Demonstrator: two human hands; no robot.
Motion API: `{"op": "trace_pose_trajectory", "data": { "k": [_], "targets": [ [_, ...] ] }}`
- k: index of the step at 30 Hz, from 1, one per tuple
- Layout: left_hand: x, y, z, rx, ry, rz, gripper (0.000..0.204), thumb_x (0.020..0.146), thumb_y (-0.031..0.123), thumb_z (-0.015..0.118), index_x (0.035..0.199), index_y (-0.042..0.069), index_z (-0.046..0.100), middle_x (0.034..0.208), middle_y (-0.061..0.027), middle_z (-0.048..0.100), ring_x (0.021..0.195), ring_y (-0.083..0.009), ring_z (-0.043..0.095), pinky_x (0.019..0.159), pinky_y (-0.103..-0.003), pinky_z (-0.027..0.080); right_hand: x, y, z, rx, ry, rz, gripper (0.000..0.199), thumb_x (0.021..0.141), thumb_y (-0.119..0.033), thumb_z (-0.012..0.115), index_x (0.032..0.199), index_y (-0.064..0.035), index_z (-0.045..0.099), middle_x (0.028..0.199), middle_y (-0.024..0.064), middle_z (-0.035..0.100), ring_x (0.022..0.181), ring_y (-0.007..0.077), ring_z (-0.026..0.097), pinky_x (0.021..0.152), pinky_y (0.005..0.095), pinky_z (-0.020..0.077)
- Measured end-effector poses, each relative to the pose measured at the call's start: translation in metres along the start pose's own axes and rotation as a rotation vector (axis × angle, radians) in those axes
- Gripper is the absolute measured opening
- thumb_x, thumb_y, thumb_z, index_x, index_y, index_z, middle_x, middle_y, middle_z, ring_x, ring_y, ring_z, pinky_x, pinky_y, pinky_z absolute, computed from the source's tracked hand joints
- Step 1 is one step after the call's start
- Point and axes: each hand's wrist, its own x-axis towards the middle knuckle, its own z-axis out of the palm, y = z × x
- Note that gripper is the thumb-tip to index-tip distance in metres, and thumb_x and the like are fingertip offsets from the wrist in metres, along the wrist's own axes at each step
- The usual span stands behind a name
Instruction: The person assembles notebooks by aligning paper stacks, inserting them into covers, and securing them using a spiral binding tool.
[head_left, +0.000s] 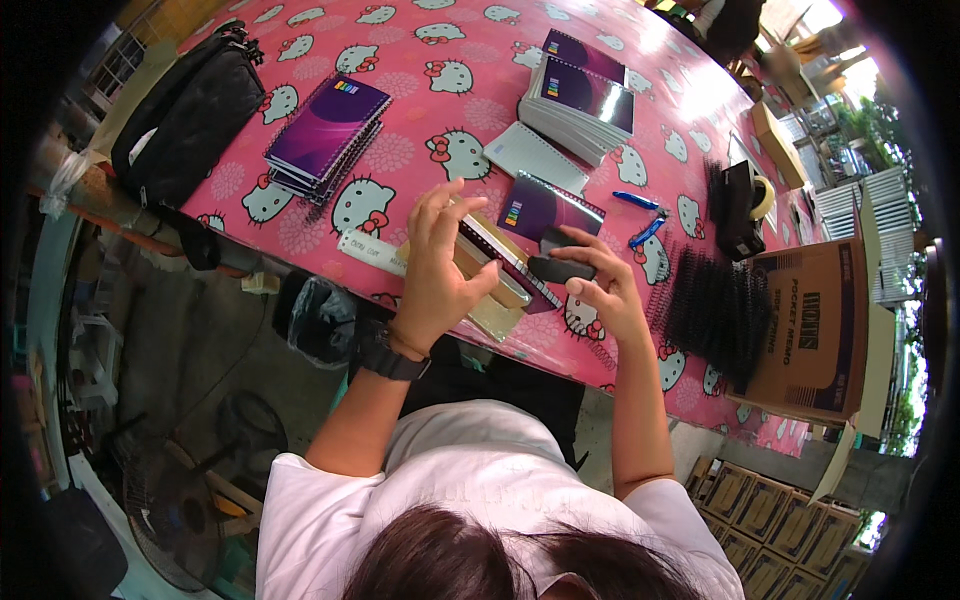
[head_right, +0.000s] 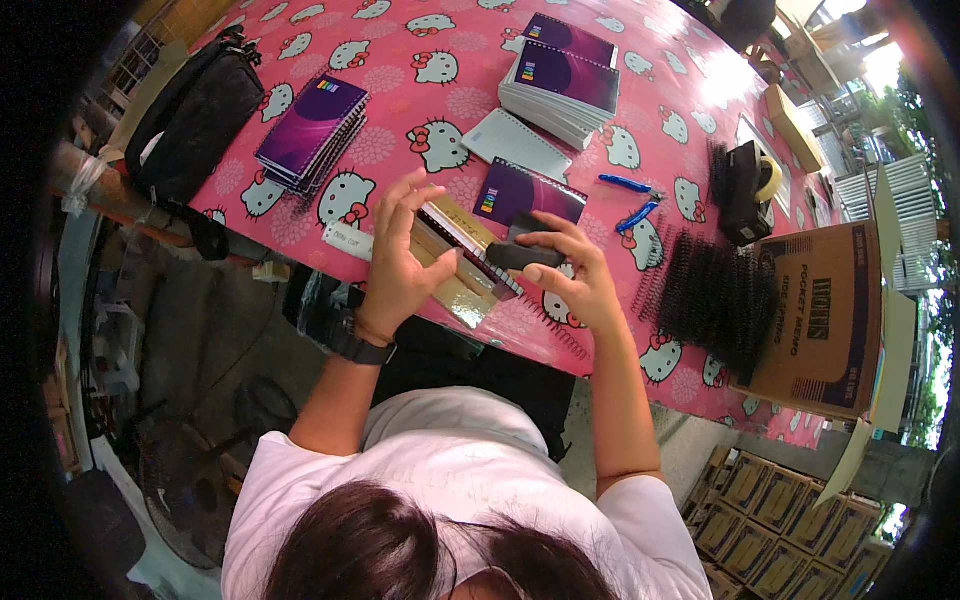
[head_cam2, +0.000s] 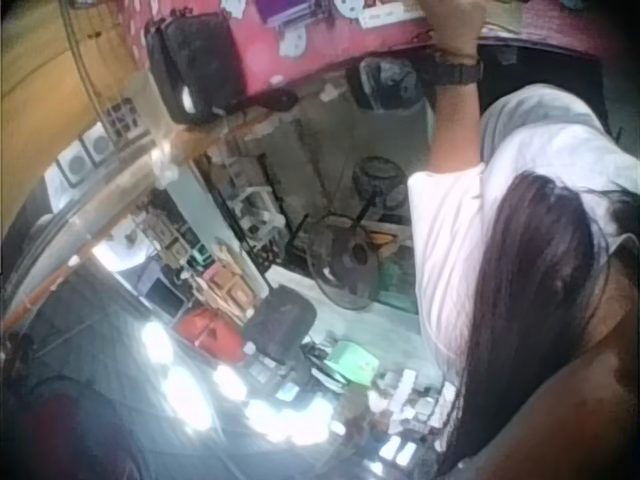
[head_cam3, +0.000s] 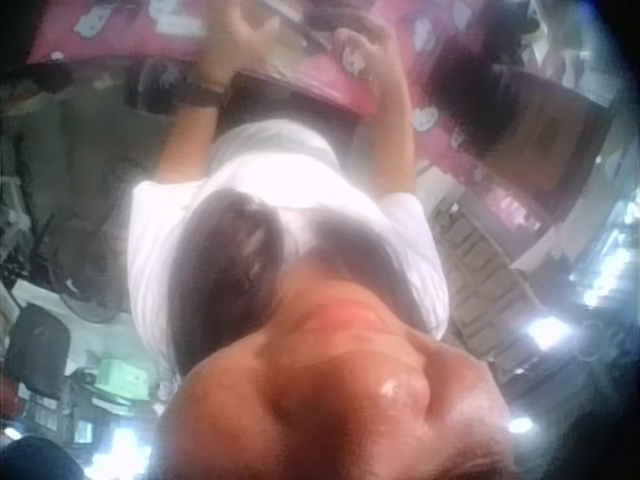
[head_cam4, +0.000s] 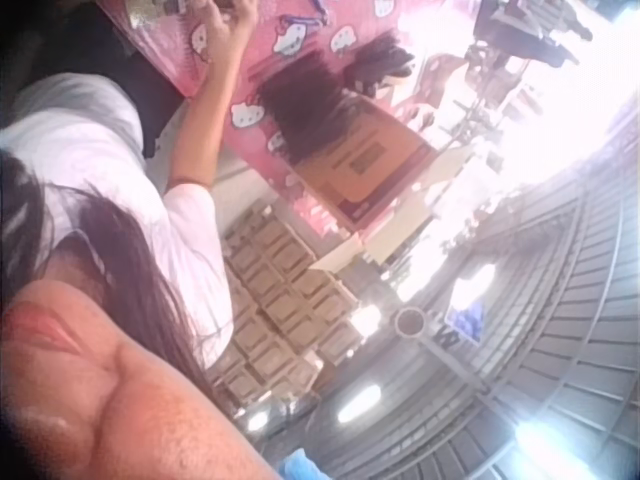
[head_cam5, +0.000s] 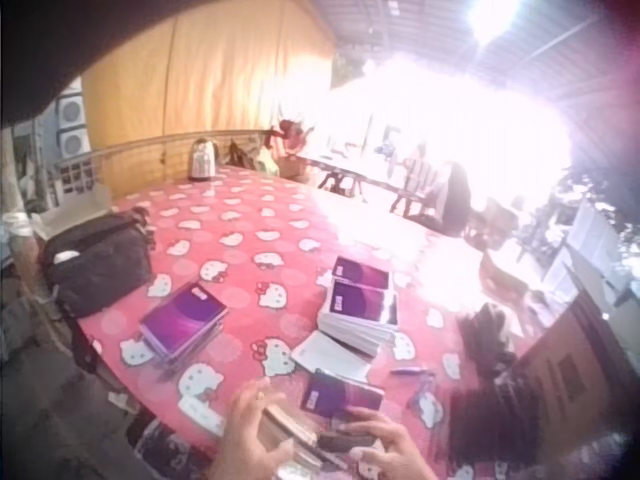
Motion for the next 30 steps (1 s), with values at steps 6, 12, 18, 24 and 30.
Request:
{"op": "trace_pose_trajectory", "data": {
  "k": [6, 12, 18, 24, 30],
  "targets": [
    [-0.005, -0.001, 0.008, -0.073, 0.019, -0.142, 0.069, 0.067, 0.011, 0.072, 0.131, 0.004, 0.047, 0.132, -0.0155, 0.049, 0.125, -0.0337, 0.043, 0.108, -0.043, 0.032, 0.016, -0.006, -0.005, -0.161, -0.055, -0.024, 0.051, 0.072, -0.038, 0.075, 0.106, -0.0001, 0.071, 0.135, 0.0190, 0.051, 0.121, 0.0288, 0.051, 0.100, 0.0402, 0.0408],
    [-0.008, -0.007, 0.008, -0.008, 0.032, -0.104, 0.070, 0.067, 0.010, 0.073, 0.132, 0.005, 0.048, 0.130, -0.0139, 0.051, 0.123, -0.0324, 0.045, 0.106, -0.042, 0.033, 0.017, -0.009, 0.004, 0.064, -0.135, -0.137, 0.053, 0.071, -0.040, 0.077, 0.110, -0.0053, 0.071, 0.137, 0.0176, 0.050, 0.123, 0.0287, 0.049, 0.103, 0.0416, 0.0363],
    [-0.004, -0.002, 0.005, 0.011, 0.017, -0.133, 0.064, 0.067, 0.012, 0.074, 0.128, 0.009, 0.053, 0.131, -0.0113, 0.052, 0.123, -0.0312, 0.045, 0.106, -0.043, 0.033, 0.019, 0.001, 0.005, -0.126, 0.060, -0.011, 0.052, 0.074, -0.037, 0.076, 0.116, -0.0065, 0.069, 0.140, 0.0172, 0.046, 0.127, 0.0298, 0.045, 0.104, 0.0408, 0.0359],
    [-0.002, 0.003, -0.005, 0.194, -0.080, 0.109, 0.037, 0.071, 0.010, 0.073, 0.107, 0.014, 0.066, 0.126, -0.0072, 0.055, 0.125, -0.0298, 0.045, 0.107, -0.048, 0.031, 0.008, -0.003, 0.009, 0.089, -0.051, 0.093, 0.060, 0.074, -0.039, 0.077, 0.121, -0.0041, 0.065, 0.141, 0.0163, 0.044, 0.122, 0.0282, 0.048, 0.103, 0.0401, 0.0366],
    [-0.019, -0.017, -0.007, -0.063, -0.146, 0.110, 0.026, 0.077, 0.010, 0.072, 0.102, 0.014, 0.067, 0.124, -0.0064, 0.058, 0.133, -0.0316, 0.041, 0.111, -0.053, 0.025, -0.001, -0.020, 0.009, -0.257, -0.133, -0.129, 0.076, 0.062, -0.043, 0.081, 0.127, -0.0098, 0.061, 0.139, 0.0168, 0.048, 0.117, 0.0305, 0.047, 0.104, 0.0421, 0.0342]
  ]
}}
